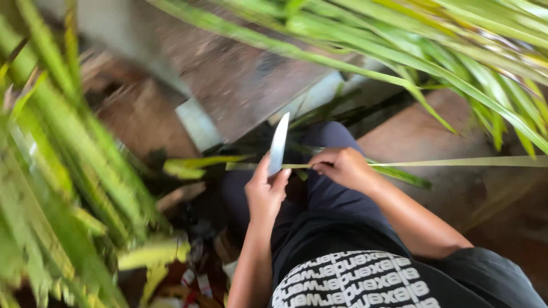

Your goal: Stripping the midrib from palm leaves using a knife

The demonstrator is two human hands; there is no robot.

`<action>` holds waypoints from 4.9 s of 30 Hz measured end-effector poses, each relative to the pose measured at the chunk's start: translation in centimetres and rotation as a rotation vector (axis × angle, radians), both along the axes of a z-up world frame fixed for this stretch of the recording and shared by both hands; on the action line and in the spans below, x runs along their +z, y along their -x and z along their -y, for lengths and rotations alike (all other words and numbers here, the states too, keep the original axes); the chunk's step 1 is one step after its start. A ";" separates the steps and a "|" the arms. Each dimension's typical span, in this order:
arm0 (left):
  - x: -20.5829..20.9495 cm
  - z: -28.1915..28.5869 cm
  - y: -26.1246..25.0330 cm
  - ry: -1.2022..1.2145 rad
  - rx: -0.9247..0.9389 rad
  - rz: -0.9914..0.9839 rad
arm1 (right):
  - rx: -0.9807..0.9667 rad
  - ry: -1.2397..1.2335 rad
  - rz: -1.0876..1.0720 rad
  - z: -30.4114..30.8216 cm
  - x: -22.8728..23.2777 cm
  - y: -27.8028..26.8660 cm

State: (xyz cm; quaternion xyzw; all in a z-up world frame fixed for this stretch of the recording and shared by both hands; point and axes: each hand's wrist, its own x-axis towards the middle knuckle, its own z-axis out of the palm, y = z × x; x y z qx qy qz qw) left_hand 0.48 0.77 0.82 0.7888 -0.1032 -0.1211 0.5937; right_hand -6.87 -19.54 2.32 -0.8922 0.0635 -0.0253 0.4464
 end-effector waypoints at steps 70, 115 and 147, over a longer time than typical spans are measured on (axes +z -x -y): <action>-5.7 17.3 5.7 -0.382 -0.825 -0.442 | -0.890 0.243 -0.400 7.5 -20.2 17.4; 0.4 -16.6 -0.8 0.323 0.747 -0.254 | 0.320 -0.701 -0.446 -30.6 -16.1 -25.3; -0.9 -16.0 -1.9 0.373 0.647 -0.203 | 0.149 -0.883 -0.418 -20.1 -5.2 -22.4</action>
